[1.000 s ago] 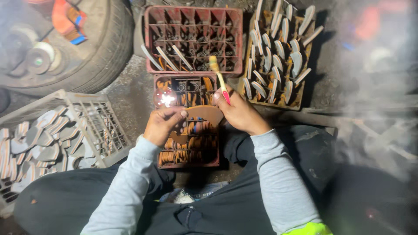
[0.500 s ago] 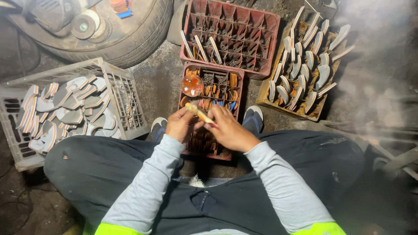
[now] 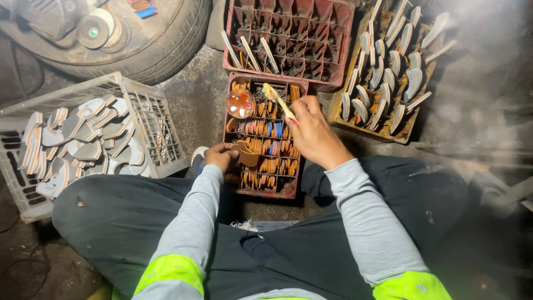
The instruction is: The person sits on the floor and uses a toothbrush to apply orange paint to the edges of curved shoe sole pieces. They pick up each piece, paint it, and place it into a crate. The person repeats this process for multiple pieces.
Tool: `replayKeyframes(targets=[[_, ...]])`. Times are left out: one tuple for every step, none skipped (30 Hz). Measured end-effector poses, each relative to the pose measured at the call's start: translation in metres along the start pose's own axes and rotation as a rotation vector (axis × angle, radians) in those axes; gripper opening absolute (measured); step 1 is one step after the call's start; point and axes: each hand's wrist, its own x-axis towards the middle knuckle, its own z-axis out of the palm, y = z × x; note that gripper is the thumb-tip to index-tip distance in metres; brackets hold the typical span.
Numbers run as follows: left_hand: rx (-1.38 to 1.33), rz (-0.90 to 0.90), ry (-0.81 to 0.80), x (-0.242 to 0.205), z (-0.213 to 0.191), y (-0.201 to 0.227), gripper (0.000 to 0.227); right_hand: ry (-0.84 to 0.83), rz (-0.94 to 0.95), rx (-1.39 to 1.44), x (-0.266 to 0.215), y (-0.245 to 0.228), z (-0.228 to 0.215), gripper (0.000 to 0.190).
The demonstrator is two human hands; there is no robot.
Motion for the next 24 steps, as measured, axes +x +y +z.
replayKeyframes(targets=[[0.146,0.087,0.018,0.004,-0.001,-0.005,0.024,0.006,0.009,-0.001,0.000,0.001,-0.006,0.020],[0.290,0.175,0.037,0.007,-0.003,-0.009,0.023,0.011,0.015,-0.002,0.000,0.001,-0.011,0.022],[0.435,0.263,0.057,0.008,-0.003,-0.012,0.022,0.016,0.021,-0.002,0.000,0.001,-0.016,0.023],[0.514,0.264,0.124,0.010,-0.002,-0.014,0.023,0.038,0.010,-0.022,0.000,0.001,-0.022,0.024],[0.593,0.265,0.192,0.009,0.000,-0.015,0.024,0.060,0.000,-0.043,-0.001,0.002,-0.028,0.024],[0.672,0.261,0.260,0.006,0.002,-0.018,0.025,0.078,-0.008,-0.062,-0.003,0.003,-0.034,0.025],[0.693,0.283,0.269,0.004,0.004,-0.019,0.029,0.108,0.003,-0.056,-0.005,0.004,-0.040,0.024],[0.714,0.310,0.279,0.004,0.006,-0.018,0.033,0.143,0.012,-0.051,-0.006,0.005,-0.047,0.023],[0.735,0.338,0.288,0.003,0.007,-0.016,0.036,0.178,0.020,-0.045,-0.006,0.005,-0.052,0.023],[0.765,0.327,0.286,0.003,0.008,-0.015,0.036,0.224,-0.024,-0.046,-0.008,0.005,-0.057,0.020],[0.796,0.315,0.284,0.001,0.009,-0.014,0.036,0.270,-0.067,-0.047,-0.010,0.004,-0.062,0.018],[0.825,0.303,0.282,0.000,0.010,-0.013,0.036,0.314,-0.113,-0.049,-0.012,0.004,-0.067,0.016],[0.833,0.307,0.276,-0.001,0.012,-0.012,0.036,0.330,-0.108,-0.049,-0.015,0.003,-0.072,0.016],[0.843,0.310,0.272,-0.002,0.012,-0.010,0.037,0.346,-0.104,-0.047,-0.017,0.002,-0.076,0.015],[0.853,0.313,0.268,-0.004,0.013,-0.007,0.038,0.361,-0.100,-0.044,-0.019,0.000,-0.081,0.015],[0.878,0.303,0.249,-0.008,0.015,-0.005,0.039,0.369,-0.092,-0.054,-0.022,0.000,-0.085,0.015],[0.903,0.292,0.231,-0.012,0.016,-0.001,0.040,0.378,-0.084,-0.064,-0.024,-0.001,-0.090,0.016],[0.928,0.281,0.211,-0.017,0.020,0.005,0.041,0.387,-0.075,-0.076,-0.026,-0.001,-0.096,0.016],[1.002,0.253,0.188,-0.022,0.023,0.011,0.046,0.399,-0.063,-0.062,-0.028,-0.001,-0.101,0.016],[1.077,0.223,0.165,-0.029,0.025,0.018,0.051,0.411,-0.050,-0.047,-0.030,-0.001,-0.107,0.015],[1.151,0.193,0.142,-0.035,0.028,0.025,0.057,0.424,-0.038,-0.033,-0.033,-0.001,-0.111,0.015],[1.212,0.363,0.191,-0.041,0.032,0.032,0.064,0.443,-0.059,-0.032,-0.036,-0.001,-0.116,0.015],[1.266,0.535,0.239,-0.048,0.034,0.037,0.071,0.462,-0.080,-0.032,-0.040,0.000,-0.121,0.014],[1.313,0.717,0.287,-0.050,0.039,0.044,0.078,0.486,-0.102,-0.034,-0.041,0.001,-0.127,0.014]])
